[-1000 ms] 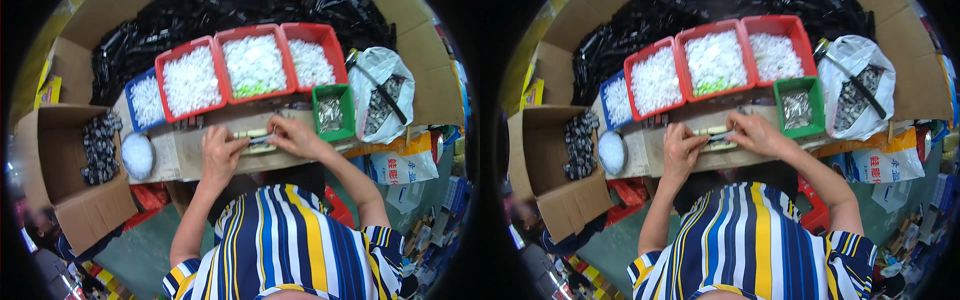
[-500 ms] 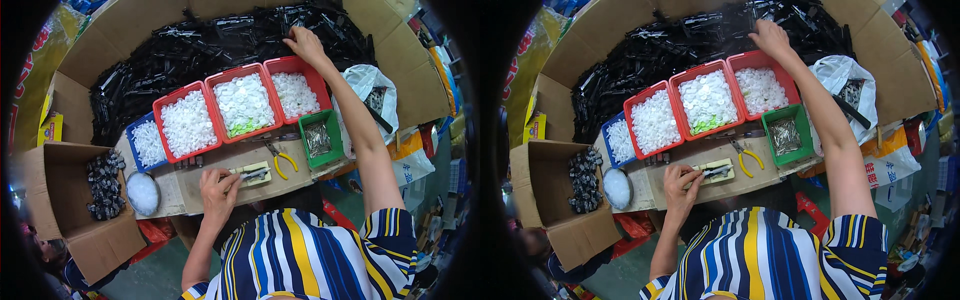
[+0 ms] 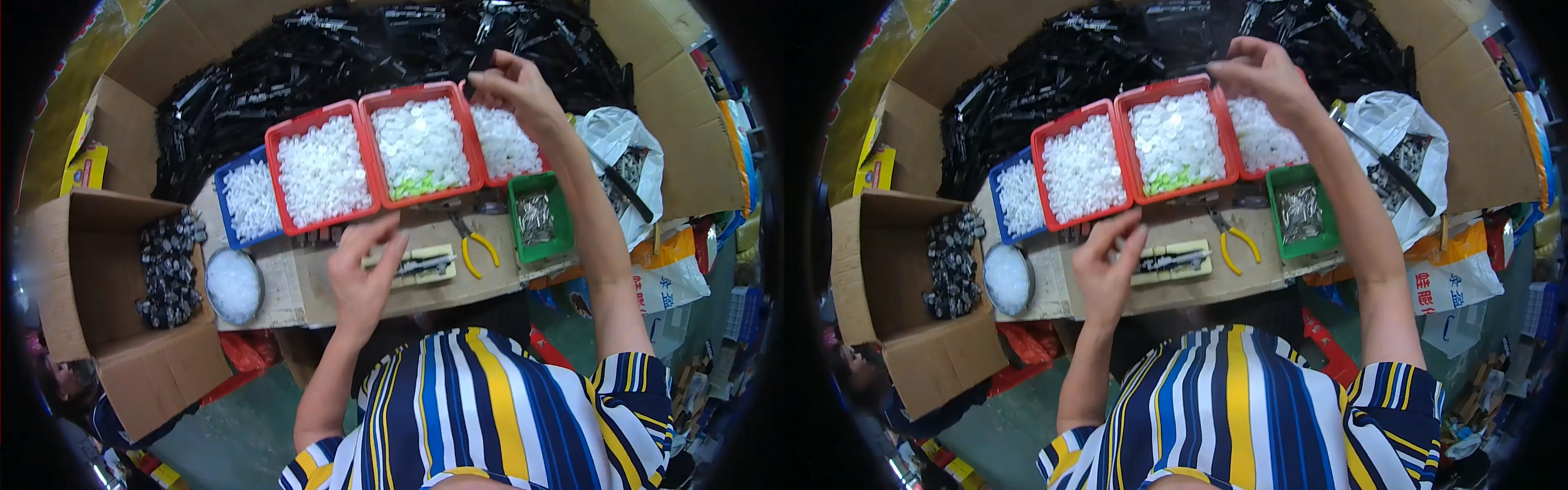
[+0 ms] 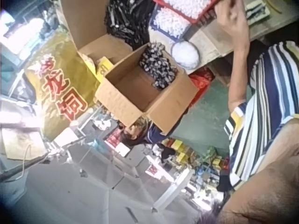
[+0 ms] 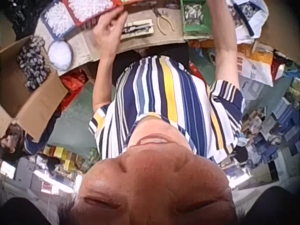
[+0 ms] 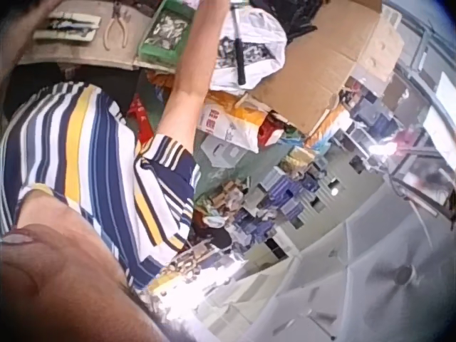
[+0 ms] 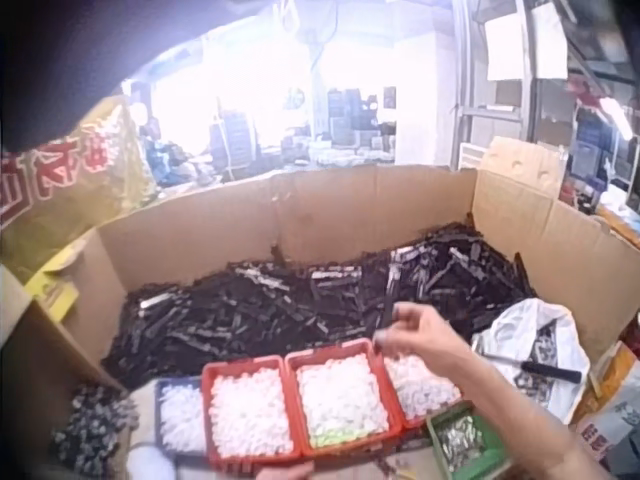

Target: The person assembles small electrical components at a workbench. They pick up black rectangular bodies and white plastic caps, insert the caps into the bodies, and use pliers to secure the assembly. The person repeats this process for multiple units, placing the finished items on the table.

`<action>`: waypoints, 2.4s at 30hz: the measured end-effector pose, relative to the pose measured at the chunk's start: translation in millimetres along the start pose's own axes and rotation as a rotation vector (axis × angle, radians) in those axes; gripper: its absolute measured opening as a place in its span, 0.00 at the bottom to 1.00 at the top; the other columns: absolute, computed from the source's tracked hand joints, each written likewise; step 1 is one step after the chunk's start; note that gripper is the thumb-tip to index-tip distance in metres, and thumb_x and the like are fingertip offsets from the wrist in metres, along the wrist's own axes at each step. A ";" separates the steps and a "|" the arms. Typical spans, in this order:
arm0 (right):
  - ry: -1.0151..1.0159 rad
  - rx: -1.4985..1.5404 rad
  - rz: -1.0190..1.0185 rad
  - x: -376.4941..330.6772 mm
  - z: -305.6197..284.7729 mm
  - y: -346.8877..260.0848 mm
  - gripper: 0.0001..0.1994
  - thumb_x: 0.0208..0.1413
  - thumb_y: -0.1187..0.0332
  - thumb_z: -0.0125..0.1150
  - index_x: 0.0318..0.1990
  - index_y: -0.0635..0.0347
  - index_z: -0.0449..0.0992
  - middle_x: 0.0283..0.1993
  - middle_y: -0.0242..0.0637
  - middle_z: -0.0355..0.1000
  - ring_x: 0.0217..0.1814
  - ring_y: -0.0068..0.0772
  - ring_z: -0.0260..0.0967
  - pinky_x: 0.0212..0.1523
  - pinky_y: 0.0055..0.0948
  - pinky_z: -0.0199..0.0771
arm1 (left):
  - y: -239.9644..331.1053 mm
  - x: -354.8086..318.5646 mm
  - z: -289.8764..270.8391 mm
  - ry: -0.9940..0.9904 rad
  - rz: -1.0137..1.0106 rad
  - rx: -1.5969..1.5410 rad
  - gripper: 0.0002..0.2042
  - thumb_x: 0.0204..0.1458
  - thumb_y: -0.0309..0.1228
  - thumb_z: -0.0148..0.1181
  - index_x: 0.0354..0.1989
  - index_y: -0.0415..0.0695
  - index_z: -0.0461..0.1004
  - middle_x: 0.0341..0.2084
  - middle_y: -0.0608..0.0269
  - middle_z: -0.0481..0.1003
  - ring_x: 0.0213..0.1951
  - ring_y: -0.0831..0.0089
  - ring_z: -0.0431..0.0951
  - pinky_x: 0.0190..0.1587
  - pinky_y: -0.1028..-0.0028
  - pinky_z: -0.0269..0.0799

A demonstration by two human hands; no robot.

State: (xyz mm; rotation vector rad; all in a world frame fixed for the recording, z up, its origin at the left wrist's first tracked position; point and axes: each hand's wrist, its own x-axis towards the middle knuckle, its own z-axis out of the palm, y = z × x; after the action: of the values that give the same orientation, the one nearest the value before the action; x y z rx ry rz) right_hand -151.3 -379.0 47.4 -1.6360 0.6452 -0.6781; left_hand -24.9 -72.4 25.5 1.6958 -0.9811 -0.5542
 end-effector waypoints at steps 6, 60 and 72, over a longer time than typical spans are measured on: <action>-0.243 0.332 0.180 -108.0 76.3 -19.6 0.19 0.50 0.69 0.74 0.47 0.59 0.72 0.38 0.31 0.75 0.36 0.20 0.75 0.36 0.19 0.75 | 3.3 23.6 23.2 -0.122 -0.555 -0.962 0.15 0.65 0.34 0.58 0.52 0.36 0.76 0.38 0.64 0.79 0.34 0.78 0.77 0.37 0.79 0.71; -0.325 -0.687 -0.333 -173.3 108.3 30.5 0.17 0.48 0.65 0.72 0.46 0.59 0.80 0.38 0.37 0.68 0.44 0.40 0.68 0.43 0.40 0.66 | -61.1 -37.4 -48.2 0.202 -0.178 -0.286 0.08 0.55 0.23 0.67 0.43 0.36 0.82 0.40 0.66 0.77 0.40 0.82 0.74 0.43 0.81 0.69; -0.361 -0.914 -0.316 -180.6 121.9 23.6 0.16 0.50 0.64 0.70 0.47 0.55 0.79 0.40 0.35 0.68 0.48 0.38 0.67 0.44 0.40 0.66 | -49.2 -41.2 -36.0 0.101 0.101 0.185 0.10 0.52 0.21 0.67 0.42 0.37 0.81 0.40 0.60 0.78 0.43 0.70 0.77 0.47 0.72 0.72</action>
State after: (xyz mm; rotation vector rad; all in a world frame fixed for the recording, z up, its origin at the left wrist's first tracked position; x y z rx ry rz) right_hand -185.2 -169.6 -7.9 -2.6710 0.4467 -0.2783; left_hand -3.9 -12.9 -12.4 1.8077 -1.0643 -0.3159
